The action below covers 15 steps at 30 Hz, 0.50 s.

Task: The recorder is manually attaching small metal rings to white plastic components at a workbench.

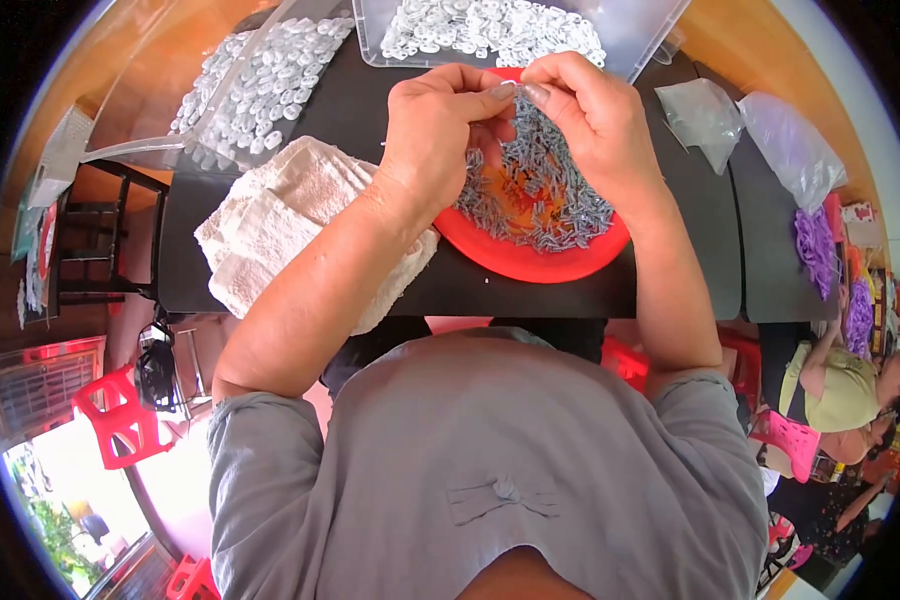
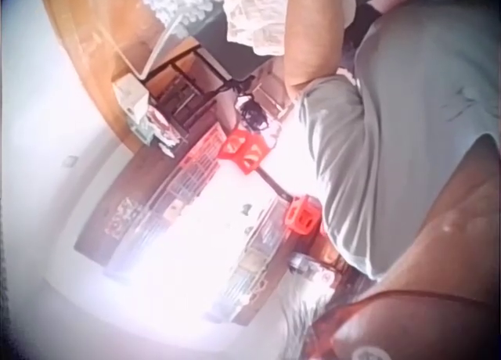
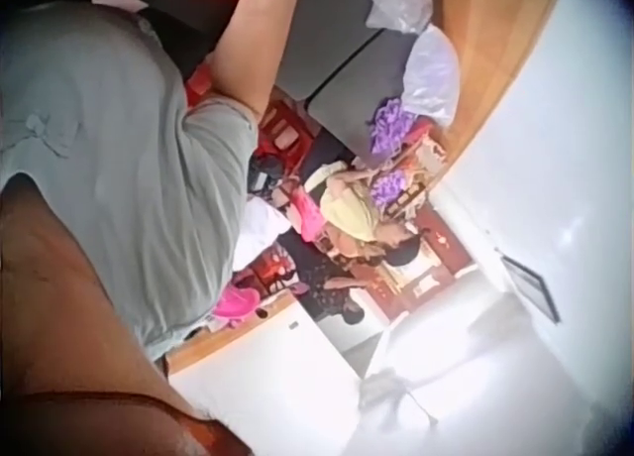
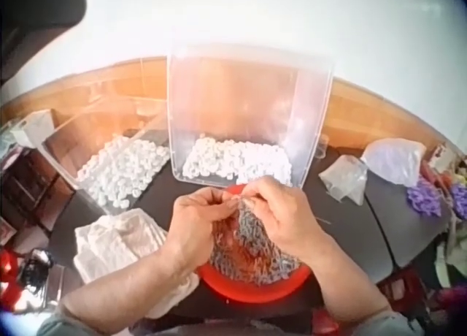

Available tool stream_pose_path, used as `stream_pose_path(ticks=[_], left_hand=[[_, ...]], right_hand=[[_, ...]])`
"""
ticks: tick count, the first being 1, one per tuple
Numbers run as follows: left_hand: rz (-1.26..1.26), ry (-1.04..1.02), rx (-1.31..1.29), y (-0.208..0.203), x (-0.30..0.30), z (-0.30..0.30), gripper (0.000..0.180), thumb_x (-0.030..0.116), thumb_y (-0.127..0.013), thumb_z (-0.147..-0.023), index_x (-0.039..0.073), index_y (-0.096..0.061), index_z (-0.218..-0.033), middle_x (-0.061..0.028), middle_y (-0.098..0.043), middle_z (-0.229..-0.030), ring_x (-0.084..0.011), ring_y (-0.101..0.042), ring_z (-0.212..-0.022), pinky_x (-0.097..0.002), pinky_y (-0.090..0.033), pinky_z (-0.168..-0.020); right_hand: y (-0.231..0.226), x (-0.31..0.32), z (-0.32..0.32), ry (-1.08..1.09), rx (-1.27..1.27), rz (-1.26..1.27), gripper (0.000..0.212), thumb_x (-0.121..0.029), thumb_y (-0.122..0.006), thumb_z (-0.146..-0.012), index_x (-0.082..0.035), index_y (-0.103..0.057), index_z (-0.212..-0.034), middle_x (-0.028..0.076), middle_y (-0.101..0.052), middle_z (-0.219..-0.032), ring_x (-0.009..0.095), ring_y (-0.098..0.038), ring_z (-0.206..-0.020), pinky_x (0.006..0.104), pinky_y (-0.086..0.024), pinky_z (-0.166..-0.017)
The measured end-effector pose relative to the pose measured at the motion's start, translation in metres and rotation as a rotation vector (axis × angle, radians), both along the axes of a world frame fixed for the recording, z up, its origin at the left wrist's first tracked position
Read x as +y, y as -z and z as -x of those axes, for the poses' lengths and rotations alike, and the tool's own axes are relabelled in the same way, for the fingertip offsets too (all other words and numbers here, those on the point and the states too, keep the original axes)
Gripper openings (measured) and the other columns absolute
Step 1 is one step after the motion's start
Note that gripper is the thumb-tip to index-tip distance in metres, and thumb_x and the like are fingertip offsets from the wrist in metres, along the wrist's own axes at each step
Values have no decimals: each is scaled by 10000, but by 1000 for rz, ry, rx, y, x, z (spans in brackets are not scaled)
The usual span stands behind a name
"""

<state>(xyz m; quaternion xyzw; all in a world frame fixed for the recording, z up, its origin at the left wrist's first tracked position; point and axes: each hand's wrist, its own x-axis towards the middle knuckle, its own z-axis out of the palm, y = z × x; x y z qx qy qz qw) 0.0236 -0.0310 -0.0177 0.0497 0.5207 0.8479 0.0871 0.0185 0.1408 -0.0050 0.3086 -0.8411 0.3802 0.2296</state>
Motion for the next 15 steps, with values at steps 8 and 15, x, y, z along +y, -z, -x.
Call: stream_pose_path(ticks=[8, 15], left_hand=[[113, 26, -36, 3, 2, 0, 89, 45, -628, -873, -39, -605, -853, -62, -592, -694, -120, -542, -521, -241, -410, -394], [113, -29, -67, 6, 0, -1, 68, 19, -610, -848, -43, -603, -822, -49, -568, -667, -106, -520, -504, -231, -383, -371]], right_hand=[[2, 0, -6, -35, -148, -4, 47, -20, -586, -880, 5, -595, -919, 34, -618, -747, 98, -582, -697, 251, -455, -632], [-5, 4, 39, 113, -433, -31, 119, -128, -610, -881, -24, -648, -925, -44, -580, -712, 43, -472, -608, 202, -371, -544]])
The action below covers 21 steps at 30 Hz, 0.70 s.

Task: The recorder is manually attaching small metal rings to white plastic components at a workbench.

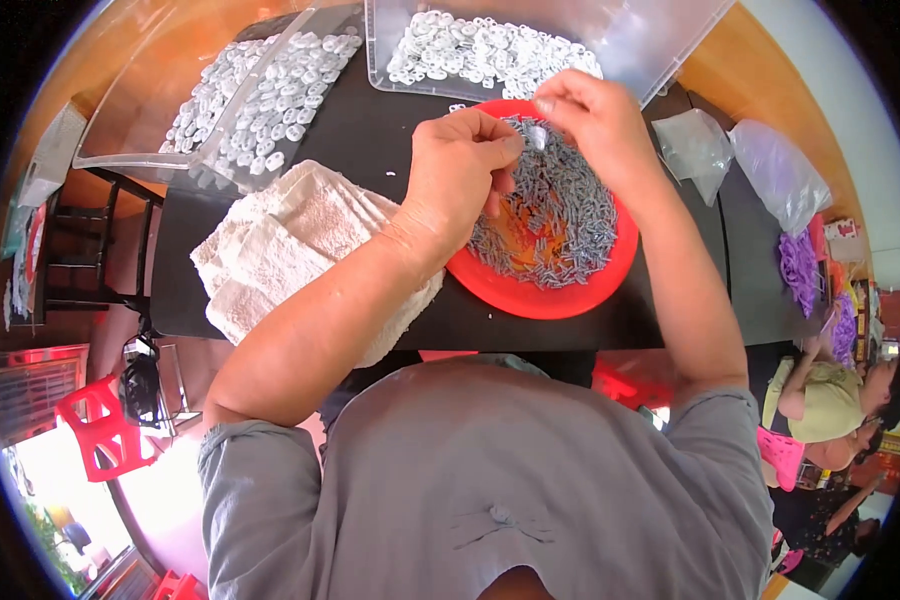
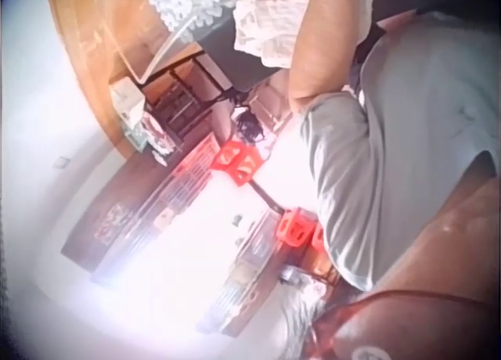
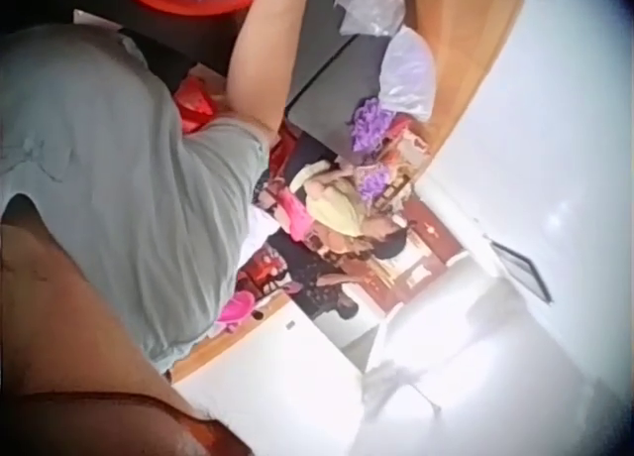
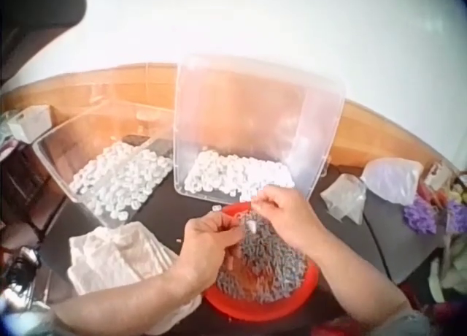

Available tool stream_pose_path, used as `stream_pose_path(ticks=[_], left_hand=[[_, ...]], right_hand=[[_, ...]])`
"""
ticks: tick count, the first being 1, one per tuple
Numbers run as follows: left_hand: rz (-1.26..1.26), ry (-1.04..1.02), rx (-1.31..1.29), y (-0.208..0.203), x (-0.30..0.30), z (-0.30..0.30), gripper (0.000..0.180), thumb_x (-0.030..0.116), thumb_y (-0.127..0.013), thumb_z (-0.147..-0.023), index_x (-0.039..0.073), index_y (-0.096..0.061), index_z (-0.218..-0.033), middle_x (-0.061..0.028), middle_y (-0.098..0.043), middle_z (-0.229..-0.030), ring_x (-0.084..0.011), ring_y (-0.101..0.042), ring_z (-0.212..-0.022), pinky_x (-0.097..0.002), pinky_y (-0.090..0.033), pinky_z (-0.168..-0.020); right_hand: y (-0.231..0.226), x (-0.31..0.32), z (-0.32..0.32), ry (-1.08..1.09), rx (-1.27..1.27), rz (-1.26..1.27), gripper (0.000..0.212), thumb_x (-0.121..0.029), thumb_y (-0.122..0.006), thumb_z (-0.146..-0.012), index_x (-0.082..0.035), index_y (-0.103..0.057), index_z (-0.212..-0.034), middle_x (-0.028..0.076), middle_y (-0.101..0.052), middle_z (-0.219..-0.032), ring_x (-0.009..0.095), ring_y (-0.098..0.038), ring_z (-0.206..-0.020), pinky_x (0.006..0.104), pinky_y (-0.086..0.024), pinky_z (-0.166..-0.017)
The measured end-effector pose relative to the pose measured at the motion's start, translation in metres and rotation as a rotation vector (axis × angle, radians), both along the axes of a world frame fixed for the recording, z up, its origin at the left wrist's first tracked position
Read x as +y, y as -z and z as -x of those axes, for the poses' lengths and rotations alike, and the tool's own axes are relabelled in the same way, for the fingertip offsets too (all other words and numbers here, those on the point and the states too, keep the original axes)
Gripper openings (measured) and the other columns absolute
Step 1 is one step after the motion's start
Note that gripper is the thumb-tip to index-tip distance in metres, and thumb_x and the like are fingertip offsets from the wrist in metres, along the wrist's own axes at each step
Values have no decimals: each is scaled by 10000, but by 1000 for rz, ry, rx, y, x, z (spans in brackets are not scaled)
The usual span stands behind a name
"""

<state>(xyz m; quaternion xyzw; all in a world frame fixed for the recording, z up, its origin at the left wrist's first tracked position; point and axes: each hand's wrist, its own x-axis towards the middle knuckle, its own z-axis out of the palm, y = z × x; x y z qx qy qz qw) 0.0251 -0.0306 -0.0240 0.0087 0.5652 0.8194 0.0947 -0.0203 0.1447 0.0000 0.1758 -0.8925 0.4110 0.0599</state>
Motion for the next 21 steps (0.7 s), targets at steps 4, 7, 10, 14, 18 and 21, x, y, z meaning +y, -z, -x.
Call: stream_pose_path(ticks=[4, 7, 10, 14, 18, 21], left_hand=[[-14, 13, -30, 4, 1, 3, 99, 57, -628, -858, -40, -610, -847, -64, -585, -692, -126, -545, -530, -240, -396, -415], [-1, -5, -38, 5, 6, 9, 100, 60, -647, -834, -36, -617, -827, -67, -584, -677, -127, -549, -538, -244, -392, -415], [14, -53, -8, 2, -7, 8, 97, 62, -644, -833, -34, -635, -838, -67, -594, -688, -129, -550, -548, -245, -400, -437], [25, -43, -4, -1, -4, 8, 81, 47, -633, -830, -34, -630, -823, -61, -588, -672, -125, -542, -539, -248, -402, -431], [43, -6, 33, 6, -4, 7, 118, 93, -648, -848, -22, -645, -873, -54, -593, -702, -128, -558, -595, -248, -401, -467], [64, 16, 32, 10, -4, 7, 125, 108, -651, -852, -16, -647, -870, -47, -590, -701, -128, -558, -604, -251, -401, -478]], right_hand=[[-4, 5, 54, 32, 109, -202, 120, -122, -612, -864, -23, -660, -912, 3, -576, -668, 93, -501, -592, 249, -408, -547], [2, 27, 105, 180, 344, -438, 100, -101, -621, -820, -23, -640, -878, 76, -586, -661, 166, -532, -576, 305, -425, -554], [-5, 15, 104, 128, 329, -666, 200, -222, -671, -731, -31, -694, -786, 206, -667, -723, 290, -668, -673, 421, -499, -624], [-49, -10, 6, -104, -34, -527, 115, -125, -641, -804, -16, -666, -775, 129, -637, -649, 195, -597, -575, 334, -449, -536], [-16, 18, -53, -391, 116, -557, 90, -85, -629, -756, -26, -589, -811, 130, -574, -701, 270, -585, -619, 375, -438, -581], [-1, 23, -76, -352, 119, -594, 84, -101, -633, -778, -37, -601, -823, 108, -578, -751, 283, -579, -632, 380, -441, -585]])
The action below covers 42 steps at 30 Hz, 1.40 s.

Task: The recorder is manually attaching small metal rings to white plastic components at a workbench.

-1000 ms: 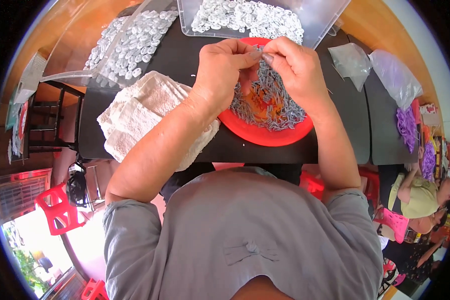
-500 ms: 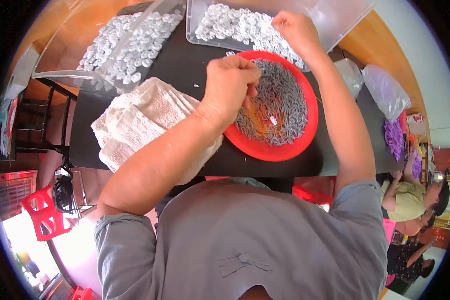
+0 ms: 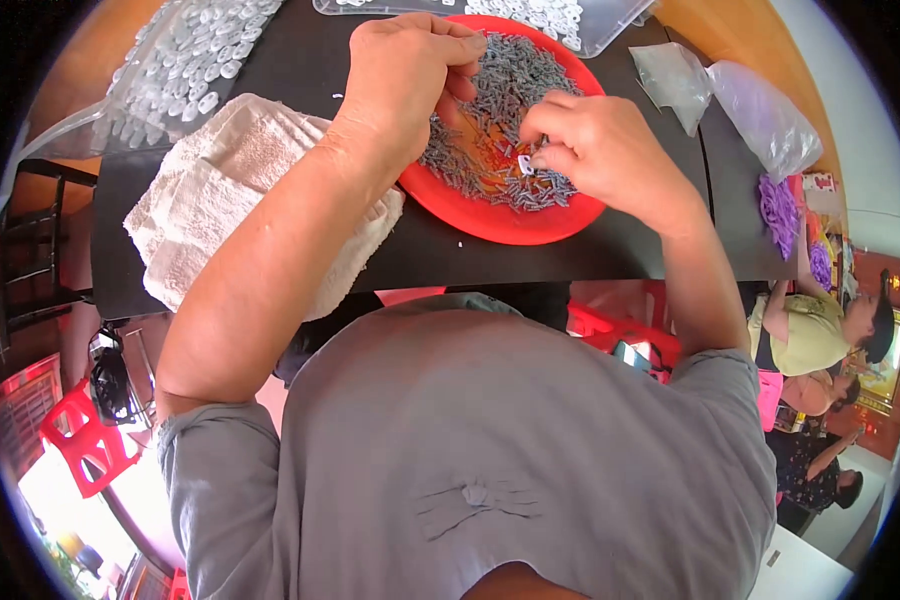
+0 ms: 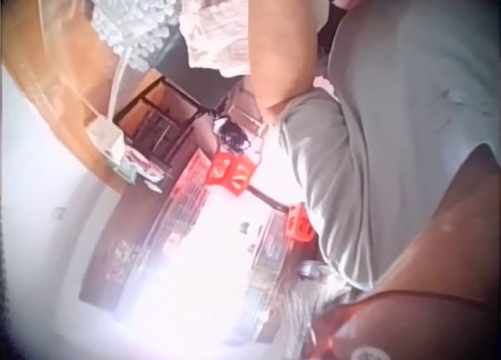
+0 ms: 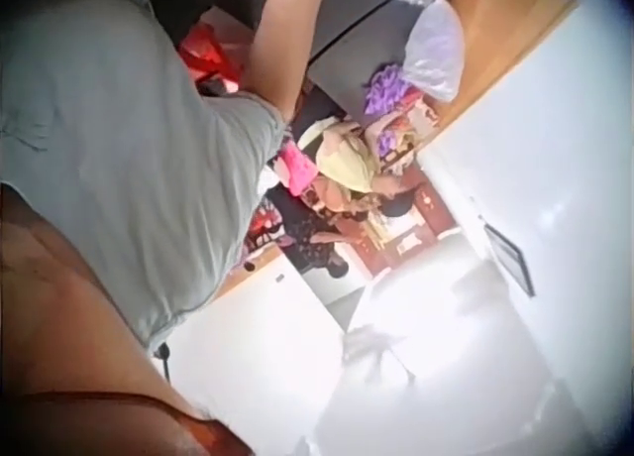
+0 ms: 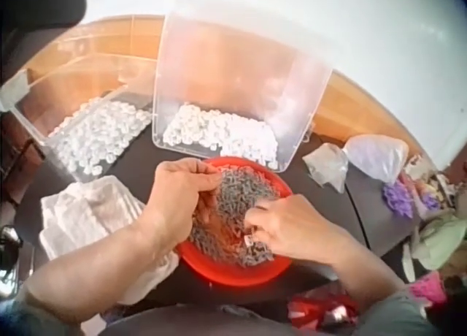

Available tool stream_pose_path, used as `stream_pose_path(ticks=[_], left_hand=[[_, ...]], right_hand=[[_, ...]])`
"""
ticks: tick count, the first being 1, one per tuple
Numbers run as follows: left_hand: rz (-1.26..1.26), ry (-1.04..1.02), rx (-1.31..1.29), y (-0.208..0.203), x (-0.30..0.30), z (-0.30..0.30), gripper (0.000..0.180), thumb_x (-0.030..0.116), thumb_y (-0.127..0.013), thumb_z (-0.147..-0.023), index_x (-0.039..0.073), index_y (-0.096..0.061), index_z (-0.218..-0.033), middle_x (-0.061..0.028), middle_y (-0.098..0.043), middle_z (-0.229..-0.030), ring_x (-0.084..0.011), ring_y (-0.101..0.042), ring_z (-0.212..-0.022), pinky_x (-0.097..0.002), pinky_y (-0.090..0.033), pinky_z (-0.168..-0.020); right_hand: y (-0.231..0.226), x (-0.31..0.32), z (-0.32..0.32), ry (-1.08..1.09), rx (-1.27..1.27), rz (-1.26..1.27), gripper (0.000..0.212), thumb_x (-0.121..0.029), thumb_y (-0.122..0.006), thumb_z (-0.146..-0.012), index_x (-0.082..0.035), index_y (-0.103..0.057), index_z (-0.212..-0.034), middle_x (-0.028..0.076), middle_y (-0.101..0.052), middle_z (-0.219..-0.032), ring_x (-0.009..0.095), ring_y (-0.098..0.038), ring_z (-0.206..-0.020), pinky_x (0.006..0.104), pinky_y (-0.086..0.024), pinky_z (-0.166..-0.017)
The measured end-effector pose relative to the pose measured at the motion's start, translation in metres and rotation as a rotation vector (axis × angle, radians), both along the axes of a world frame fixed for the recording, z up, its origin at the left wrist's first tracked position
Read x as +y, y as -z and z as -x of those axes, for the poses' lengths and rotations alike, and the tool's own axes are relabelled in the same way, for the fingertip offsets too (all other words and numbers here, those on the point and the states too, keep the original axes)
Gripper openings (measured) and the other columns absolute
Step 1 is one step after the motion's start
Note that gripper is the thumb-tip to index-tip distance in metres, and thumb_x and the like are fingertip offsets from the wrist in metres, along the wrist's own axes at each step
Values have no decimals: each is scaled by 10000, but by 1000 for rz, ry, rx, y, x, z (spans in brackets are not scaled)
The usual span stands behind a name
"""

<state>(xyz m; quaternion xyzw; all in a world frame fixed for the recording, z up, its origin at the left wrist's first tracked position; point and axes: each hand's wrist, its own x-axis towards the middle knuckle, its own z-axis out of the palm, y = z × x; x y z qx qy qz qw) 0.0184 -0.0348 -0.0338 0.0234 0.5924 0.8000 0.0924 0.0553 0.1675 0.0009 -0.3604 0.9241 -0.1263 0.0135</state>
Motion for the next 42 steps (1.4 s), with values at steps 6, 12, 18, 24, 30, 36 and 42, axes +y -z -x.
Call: stream_pose_path(ticks=[6, 12, 18, 24, 30, 36, 42], left_hand=[[7, 27, 59, 2, 3, -1, 113, 95, -652, -850, -17, -645, -856, -43, -590, -699, -125, -553, -585, -244, -399, -460], [6, 24, 66, -2, 6, -3, 90, 54, -654, -823, -33, -631, -817, -61, -588, -677, -123, -532, -530, -243, -404, -417], [24, 78, 54, -1, 6, -2, 99, 52, -663, -810, -38, -639, -843, -58, -589, -676, -118, -532, -521, -249, -405, -407], [137, 140, 80, -2, 6, -4, 125, 102, -649, -847, -19, -644, -879, -37, -592, -697, -101, -541, -553, -228, -392, -433], [91, 107, 95, 1, 7, 0, 95, 49, -654, -810, -33, -665, -858, -51, -603, -673, -99, -528, -513, -239, -396, -401], [130, 137, 112, 1, 6, -3, 116, 97, -644, -855, -13, -638, -891, -31, -585, -703, -98, -540, -555, -220, -382, -428], [127, 140, 119, 1, 5, -4, 122, 94, -643, -856, -19, -637, -900, -35, -586, -704, -95, -541, -554, -215, -380, -420]], right_hand=[[6, 6, -12, 20, 69, -27, 118, -144, -662, -788, -58, -623, -858, 70, -586, -801, 261, -576, -632, 374, -441, -581], [9, 7, -15, 11, 87, 26, 131, -85, -666, -775, -76, -634, -902, 62, -571, -806, 262, -577, -645, 365, -441, -567], [14, 8, -14, -7, 157, -21, 141, -57, -663, -775, -96, -635, -907, 59, -545, -786, 263, -587, -657, 371, -446, -559], [21, 8, -16, -42, 267, -43, 104, -83, -638, -766, -119, -619, -861, 58, -562, -789, 287, -627, -705, 390, -493, -567], [11, 13, -24, -10, 222, 59, 145, -33, -668, -758, -75, -642, -895, 47, -569, -812, 237, -599, -659, 350, -459, -549], [8, 17, -32, -59, 107, 34, 154, -34, -685, -744, -72, -645, -888, 41, -569, -813, 229, -603, -703, 351, -456, -582], [11, 11, -34, -16, 181, -31, 167, -52, -690, -745, -72, -630, -900, 35, -566, -830, 239, -600, -716, 375, -443, -579]])
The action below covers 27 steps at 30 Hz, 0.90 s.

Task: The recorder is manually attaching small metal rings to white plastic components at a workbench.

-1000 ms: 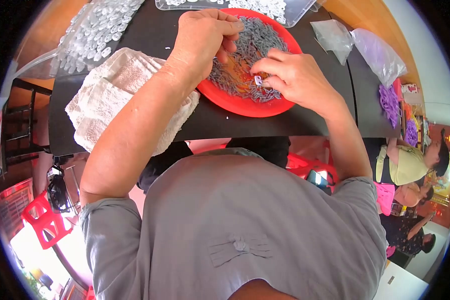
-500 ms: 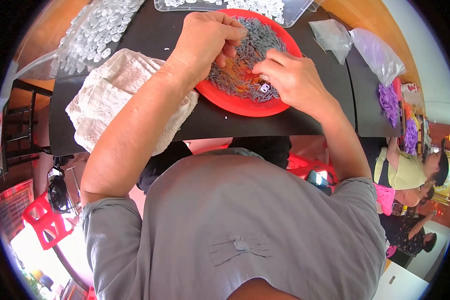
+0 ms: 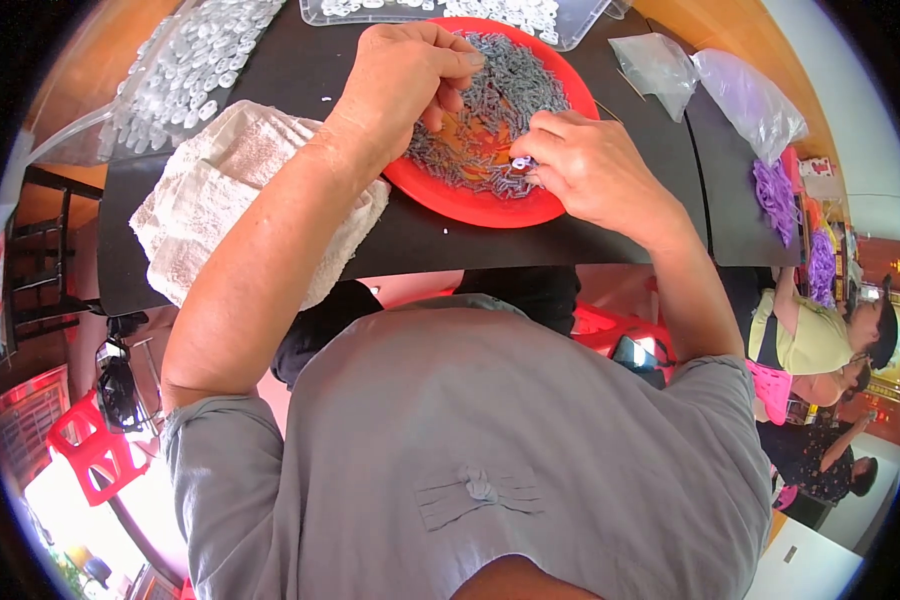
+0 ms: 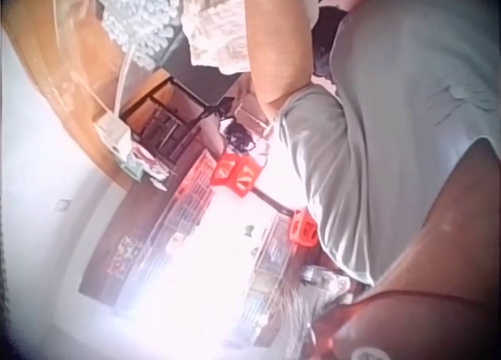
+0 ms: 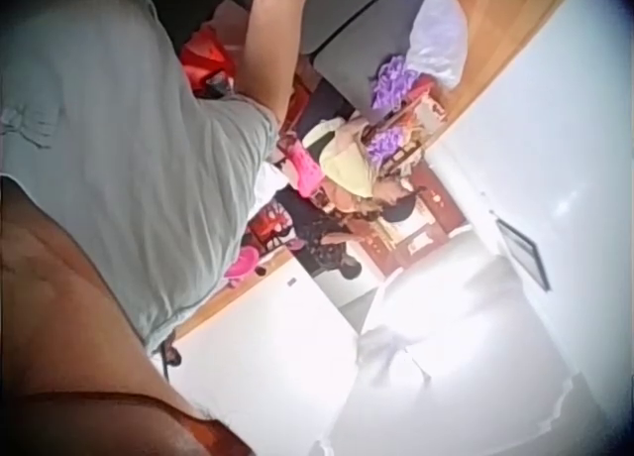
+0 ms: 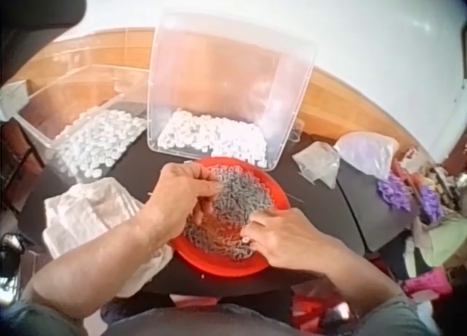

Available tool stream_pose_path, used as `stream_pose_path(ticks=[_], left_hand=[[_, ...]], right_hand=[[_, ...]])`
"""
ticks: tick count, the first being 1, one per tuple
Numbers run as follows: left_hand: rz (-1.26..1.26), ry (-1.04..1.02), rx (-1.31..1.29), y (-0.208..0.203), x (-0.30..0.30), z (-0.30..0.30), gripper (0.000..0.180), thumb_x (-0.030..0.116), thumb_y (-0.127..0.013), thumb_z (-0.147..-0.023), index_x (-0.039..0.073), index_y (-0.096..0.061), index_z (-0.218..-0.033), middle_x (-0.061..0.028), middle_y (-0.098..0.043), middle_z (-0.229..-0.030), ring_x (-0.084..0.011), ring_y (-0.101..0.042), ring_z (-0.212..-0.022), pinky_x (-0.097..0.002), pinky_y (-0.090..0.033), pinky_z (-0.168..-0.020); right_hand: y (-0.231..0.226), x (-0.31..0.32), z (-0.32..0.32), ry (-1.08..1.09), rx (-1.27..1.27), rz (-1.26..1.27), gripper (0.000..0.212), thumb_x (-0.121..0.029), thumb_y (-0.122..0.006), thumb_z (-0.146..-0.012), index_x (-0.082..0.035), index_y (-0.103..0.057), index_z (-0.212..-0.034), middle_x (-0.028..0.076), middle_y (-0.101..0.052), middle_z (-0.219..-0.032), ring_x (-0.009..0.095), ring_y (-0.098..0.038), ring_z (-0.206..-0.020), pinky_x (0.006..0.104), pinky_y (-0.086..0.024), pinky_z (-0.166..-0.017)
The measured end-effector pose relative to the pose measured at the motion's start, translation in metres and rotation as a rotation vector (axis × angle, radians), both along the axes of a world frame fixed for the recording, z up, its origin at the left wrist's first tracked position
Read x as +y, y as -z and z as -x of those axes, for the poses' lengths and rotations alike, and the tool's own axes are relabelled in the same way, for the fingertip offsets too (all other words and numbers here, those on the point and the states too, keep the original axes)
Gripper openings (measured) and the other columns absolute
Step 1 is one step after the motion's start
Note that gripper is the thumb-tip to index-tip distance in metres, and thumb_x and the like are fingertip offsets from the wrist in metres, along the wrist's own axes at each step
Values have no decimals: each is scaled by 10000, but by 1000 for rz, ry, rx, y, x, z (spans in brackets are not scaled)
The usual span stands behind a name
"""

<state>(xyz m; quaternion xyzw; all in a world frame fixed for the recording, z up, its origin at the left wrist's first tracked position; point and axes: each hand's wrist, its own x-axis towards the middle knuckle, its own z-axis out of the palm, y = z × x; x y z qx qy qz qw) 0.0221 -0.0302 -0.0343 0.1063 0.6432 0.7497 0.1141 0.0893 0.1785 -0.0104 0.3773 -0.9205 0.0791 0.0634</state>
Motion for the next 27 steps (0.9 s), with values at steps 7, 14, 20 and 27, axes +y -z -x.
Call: stream_pose_path(ticks=[7, 14, 20, 27], left_hand=[[-29, -12, 10, 0, 3, -1, 93, 43, -635, -816, -39, -657, -855, -56, -594, -659, -96, -525, -497, -230, -403, -403], [19, 23, 12, -1, 0, -2, 117, 87, -646, -849, -25, -641, -883, -36, -589, -697, -93, -534, -545, -222, -379, -409], [42, 26, 0, -3, 3, -3, 118, 88, -650, -845, -24, -639, -881, -32, -588, -693, -87, -529, -542, -220, -376, -415], [42, 24, -17, -3, 3, -4, 115, 83, -647, -842, -25, -638, -881, -37, -590, -696, -89, -531, -545, -220, -377, -417]], right_hand=[[9, -5, 1, 73, 79, -63, 119, -41, -634, -744, -71, -609, -857, 49, -574, -847, 256, -614, -778, 388, -480, -609], [1, -2, -1, 91, 104, 50, 191, 0, -630, -734, -78, -624, -909, 45, -558, -839, 246, -602, -780, 390, -463, -598], [5, -2, -1, 109, 106, -61, 142, -38, -615, -729, -67, -631, -867, 70, -577, -866, 276, -620, -797, 401, -511, -632], [11, 2, 5, 99, 90, -21, 207, 5, -632, -733, -71, -632, -925, 52, -556, -849, 244, -600, -775, 390, -454, -599]])
